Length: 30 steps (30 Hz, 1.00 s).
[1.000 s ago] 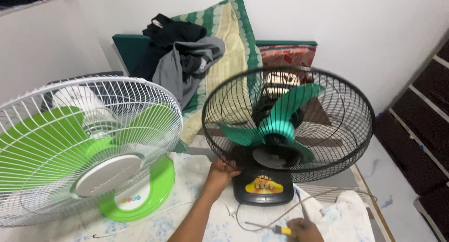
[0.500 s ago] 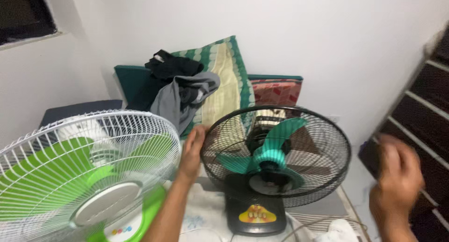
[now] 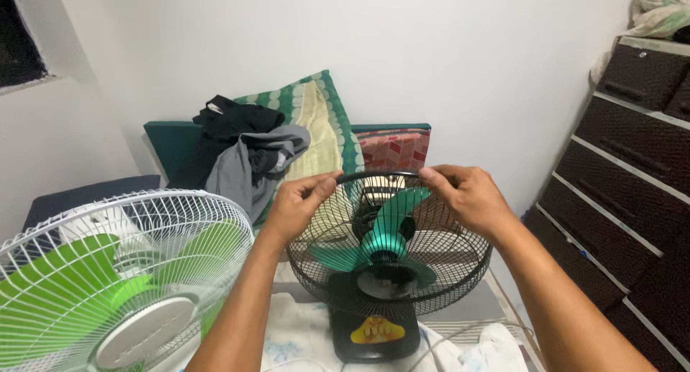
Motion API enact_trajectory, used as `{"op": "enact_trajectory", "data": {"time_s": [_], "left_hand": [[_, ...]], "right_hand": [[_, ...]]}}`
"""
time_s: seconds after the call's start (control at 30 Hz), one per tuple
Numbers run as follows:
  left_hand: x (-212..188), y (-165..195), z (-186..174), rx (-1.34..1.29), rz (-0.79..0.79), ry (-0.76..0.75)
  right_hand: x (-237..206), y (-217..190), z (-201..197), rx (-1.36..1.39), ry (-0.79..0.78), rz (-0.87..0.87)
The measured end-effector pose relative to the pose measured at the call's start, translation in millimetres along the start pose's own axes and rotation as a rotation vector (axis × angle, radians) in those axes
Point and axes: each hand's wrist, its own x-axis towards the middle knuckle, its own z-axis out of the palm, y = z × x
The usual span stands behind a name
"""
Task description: The person disassembles a black table fan by removing the front grille and then the fan blades. The person uses a screwdriver to loosen screws on the base and manually removes the grille and blades.
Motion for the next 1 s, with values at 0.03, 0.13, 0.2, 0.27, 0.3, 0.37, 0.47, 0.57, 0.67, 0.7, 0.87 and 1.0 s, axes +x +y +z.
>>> {"op": "enact_trajectory", "data": {"time_s": [0.03, 0.13, 0.2, 0.27, 0.3, 0.37, 0.47, 0.57, 0.67, 0.7, 0.87, 1.0], "left_hand": [[0, 1, 1, -0.022, 0.015, 0.016], [1, 11, 1, 0.071, -0.013, 0.065], [-4, 24, -1, 0.175, 0.053, 0.092], [-7, 39, -6, 0.257, 0.093, 0.071], [-9, 47, -10, 0.289, 0.091, 0.034], [-6, 61, -14, 0.392, 0.133, -0.029], [-8, 71, -11, 0.547, 0.258, -0.078], [-11, 70, 1, 0.598, 0.438, -0.025], [-15, 65, 11, 0.646, 0.511, 0.077], [-15, 64, 14, 0.653, 0.501, 0.099], [-21, 63, 18, 0.784, 0.573, 0.206], [-29, 65, 17, 0.724, 0.55, 0.181]], "right_hand": [[1, 0, 1, 0.036, -0.017, 0.007], [1, -3, 4, -0.088, 0.036, -0.067], [-5, -4, 7, -0.073, 0.139, -0.18], [-11, -7, 6, -0.079, 0.22, -0.228], [-15, -9, 5, -0.091, 0.242, -0.216], [-18, -18, 3, -0.131, 0.272, -0.273], [-27, -35, 3, -0.253, 0.214, -0.525], [-36, -54, 12, -0.439, 0.078, -0.715], [-37, -67, 12, -0.555, 0.005, -0.559], [-36, -71, 10, -0.573, -0.004, -0.526], [-40, -75, 11, -0.569, -0.018, -0.445], [-46, -71, 14, -0.549, -0.001, -0.447]]}}
